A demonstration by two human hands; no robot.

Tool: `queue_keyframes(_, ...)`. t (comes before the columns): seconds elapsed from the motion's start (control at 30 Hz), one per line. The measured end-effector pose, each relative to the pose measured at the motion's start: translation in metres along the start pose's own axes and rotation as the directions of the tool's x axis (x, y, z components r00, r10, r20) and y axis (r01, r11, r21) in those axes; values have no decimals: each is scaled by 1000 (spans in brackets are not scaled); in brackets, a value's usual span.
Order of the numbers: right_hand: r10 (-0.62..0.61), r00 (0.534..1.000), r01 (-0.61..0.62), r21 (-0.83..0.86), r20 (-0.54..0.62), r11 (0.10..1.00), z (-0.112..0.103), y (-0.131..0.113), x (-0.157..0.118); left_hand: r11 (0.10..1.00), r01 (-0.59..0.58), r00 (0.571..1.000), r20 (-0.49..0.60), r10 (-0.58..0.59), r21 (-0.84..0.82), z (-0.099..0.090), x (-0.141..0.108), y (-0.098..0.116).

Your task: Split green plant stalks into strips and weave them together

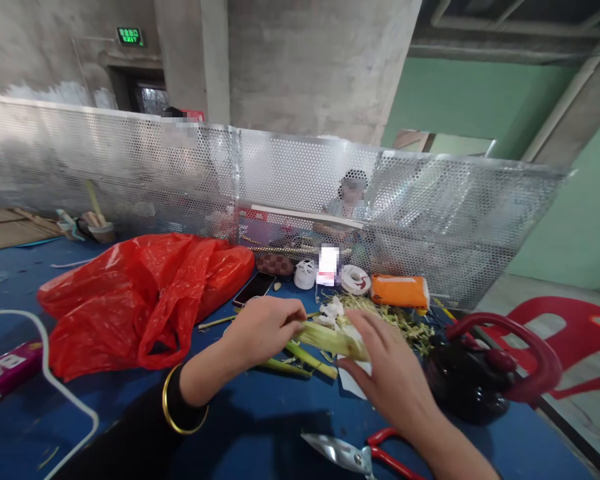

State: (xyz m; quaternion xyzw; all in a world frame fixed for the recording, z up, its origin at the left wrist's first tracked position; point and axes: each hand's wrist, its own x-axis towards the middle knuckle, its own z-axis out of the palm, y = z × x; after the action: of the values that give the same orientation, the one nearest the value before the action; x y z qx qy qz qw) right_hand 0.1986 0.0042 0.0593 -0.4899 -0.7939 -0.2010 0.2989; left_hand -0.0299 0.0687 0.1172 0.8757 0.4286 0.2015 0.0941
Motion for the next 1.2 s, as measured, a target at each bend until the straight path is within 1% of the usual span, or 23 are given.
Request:
queue_keyframes(0.1,-13,999,10,73,44,997,20,-12,-6,993,-1,1000,16,3,-114,7,0,-1)
queue_keyframes(0.13,38,996,-47,118,81,992,25,-12,-9,993,4,999,-34,-8,-119,11,1,-3)
queue_keyframes(0.17,125,984,-146,179,126,973,27,-11,-12,994,1,991,-130,-16,-113,15,3,-4)
queue_keyframes(0.2,232,956,-274,257,183,927,28,-8,-13,994,-12,965,-261,-16,-106,18,4,-5)
queue_keyframes(0.23,345,906,-415,349,246,840,28,-5,-12,994,-33,912,-409,-12,-101,22,5,-5)
queue_keyframes(0.27,443,838,-545,449,320,708,27,-1,-10,993,-59,840,-543,-8,-106,27,6,-5)
queue_keyframes(0.3,507,765,-642,539,398,545,26,2,-8,988,-79,771,-637,-22,-130,32,7,-3)
queue_keyframes(0.33,540,696,-702,604,472,377,25,4,-5,979,-87,733,-678,-62,-183,38,7,-2)
queue_keyframes(0.37,556,639,-732,642,532,227,25,5,-3,960,-78,734,-667,-127,-270,44,8,0)
queue_keyframes(0.4,561,597,-742,660,574,115,25,5,-1,922,-46,782,-588,-205,-383,52,8,2)
queue_keyframes(0.43,565,567,-744,667,599,40,26,3,0,857,6,854,-444,-272,-515,61,9,4)
queue_keyframes(0.47,572,549,-743,670,610,-1,28,1,0,760,57,922,-259,-289,-647,70,10,6)
queue_keyframes(0.5,580,543,-736,677,608,-19,30,-3,0,664,119,956,-95,-277,-738,78,10,8)
queue_keyframes(0.53,586,549,-725,688,596,-21,32,-6,-1,588,180,960,10,-279,-789,86,10,10)
queue_keyframes(0.6,595,574,-703,711,563,6,36,-12,-5,446,259,950,142,-278,-857,97,9,15)
queue_keyframes(0.7,608,583,-687,726,540,14,39,-16,-9,290,321,929,240,-283,-901,102,7,19)
queue_keyframes(0.77,598,542,-683,724,591,-96,39,-16,-10,216,344,913,272,-304,-914,100,7,19)
queue_keyframes(0.9,492,468,-609,671,734,-422,37,-15,-9,87,366,902,330,-279,-927,98,8,15)
queue_keyframes(0.97,453,458,-577,643,765,-503,36,-15,-8,47,381,900,358,-250,-924,98,9,13)
queue_keyframes(1.03,440,456,-587,633,773,-505,35,-16,-7,22,391,895,374,-244,-920,97,10,13)
queue_keyframes(1.07,443,464,-605,639,767,-475,35,-16,-6,19,388,893,371,-253,-921,96,10,13)
queue_keyframes(1.13,468,505,-646,677,725,-352,33,-15,-5,37,372,893,346,-288,-928,95,11,13)
queue_keyframes(1.2,504,568,-665,724,651,-185,32,-14,-4,67,352,893,314,-324,-933,93,12,13)
